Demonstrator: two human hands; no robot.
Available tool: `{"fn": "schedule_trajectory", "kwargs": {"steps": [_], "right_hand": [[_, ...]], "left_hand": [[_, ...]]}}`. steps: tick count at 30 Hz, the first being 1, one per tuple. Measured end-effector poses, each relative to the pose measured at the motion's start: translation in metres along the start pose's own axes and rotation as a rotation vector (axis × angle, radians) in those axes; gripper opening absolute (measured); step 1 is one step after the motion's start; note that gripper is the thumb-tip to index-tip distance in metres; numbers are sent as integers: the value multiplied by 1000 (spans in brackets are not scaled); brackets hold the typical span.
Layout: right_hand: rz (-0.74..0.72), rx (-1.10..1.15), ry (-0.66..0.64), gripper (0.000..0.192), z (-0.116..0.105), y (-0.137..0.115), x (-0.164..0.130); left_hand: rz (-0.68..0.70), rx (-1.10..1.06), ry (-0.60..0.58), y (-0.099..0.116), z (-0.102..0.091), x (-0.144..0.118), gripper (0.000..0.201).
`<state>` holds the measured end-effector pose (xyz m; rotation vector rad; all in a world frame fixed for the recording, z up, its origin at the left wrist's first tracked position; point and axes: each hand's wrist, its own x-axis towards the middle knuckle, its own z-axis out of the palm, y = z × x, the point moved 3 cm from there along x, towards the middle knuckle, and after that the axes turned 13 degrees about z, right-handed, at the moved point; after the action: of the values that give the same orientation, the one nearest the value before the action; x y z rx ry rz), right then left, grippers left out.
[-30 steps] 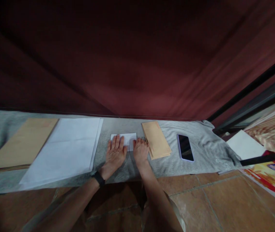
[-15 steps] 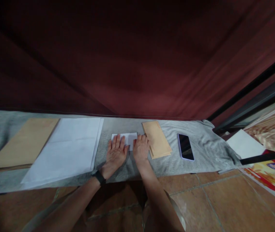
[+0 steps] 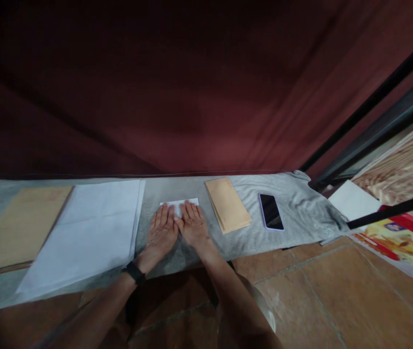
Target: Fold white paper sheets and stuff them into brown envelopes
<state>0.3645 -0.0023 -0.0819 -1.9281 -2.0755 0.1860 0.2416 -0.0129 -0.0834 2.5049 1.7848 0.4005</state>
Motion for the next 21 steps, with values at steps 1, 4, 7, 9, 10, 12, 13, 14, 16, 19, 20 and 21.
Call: {"fn": "schedule_trajectory", "kwargs": {"steps": [1,4,7,9,10,12,13,14,16,19,20,21], "right_hand": [[20,-17,22,55,-1,3,-1],[92,-52,76,57,-2,14,-3],[160,-62,104,61,-3,23,-4],[191,-55,109,63,-3,26,-4],[201,-48,107,63,-4,27,-4],[209,-30,97,62,-4,27,-3],[209,-21,89,61,-5,27,-3],[210,-13,82,60,-5,27,-2],[206,2,72,59,-5,26,-2],[191,21,69,57,-5,26,-3],[184,26,70,57,-5,26,-3],[178,32,70,56,-5,26,-4]], "left_hand": [[-5,9,11,-2,-1,-2,59],[-17,16,44,-9,-5,-6,61],[-25,-12,71,-16,-9,-6,61],[-44,-64,93,-22,-11,-2,60],[-56,-106,111,-26,-11,0,60],[-90,-229,159,-35,-9,7,59],[-114,-311,182,-40,-8,10,59],[-141,-405,205,-45,-6,13,58],[-207,-616,259,-53,-1,17,55],[-311,-874,345,-58,2,16,52],[-334,-920,367,-57,2,15,52],[-343,-949,380,-55,1,13,52]]}}
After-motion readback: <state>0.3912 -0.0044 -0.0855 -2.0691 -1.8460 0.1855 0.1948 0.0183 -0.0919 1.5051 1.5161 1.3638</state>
